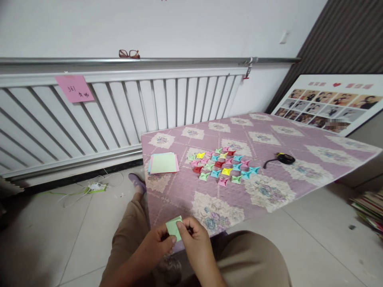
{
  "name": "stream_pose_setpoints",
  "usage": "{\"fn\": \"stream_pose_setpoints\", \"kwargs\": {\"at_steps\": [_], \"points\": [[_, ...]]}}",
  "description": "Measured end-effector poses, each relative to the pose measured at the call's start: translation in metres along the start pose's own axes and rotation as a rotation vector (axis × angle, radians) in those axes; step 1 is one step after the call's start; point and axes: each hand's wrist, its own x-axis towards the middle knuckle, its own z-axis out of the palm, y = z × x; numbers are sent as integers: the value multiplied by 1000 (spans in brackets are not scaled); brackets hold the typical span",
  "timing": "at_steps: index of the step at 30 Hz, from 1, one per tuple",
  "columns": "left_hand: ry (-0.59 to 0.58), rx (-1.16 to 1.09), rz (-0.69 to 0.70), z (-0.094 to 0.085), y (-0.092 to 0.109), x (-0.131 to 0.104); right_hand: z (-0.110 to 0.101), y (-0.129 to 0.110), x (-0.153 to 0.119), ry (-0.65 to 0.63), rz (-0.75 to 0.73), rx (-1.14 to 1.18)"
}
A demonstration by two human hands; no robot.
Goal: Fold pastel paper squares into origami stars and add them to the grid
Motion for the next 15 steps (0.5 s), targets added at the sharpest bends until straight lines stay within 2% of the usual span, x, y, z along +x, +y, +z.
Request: {"fn": "stream_pose_setpoints", "kwargs": {"at_steps": [5, 11, 15], "points": [[-12, -19, -120, 3, -12, 3, 3, 6, -1, 1, 45, 59], [-4, 24, -151, 3, -8, 0, 2, -6, 3, 37, 51, 95], [-4, 31, -151, 2, -6, -2, 1, -9, 6, 12, 118, 197]]}}
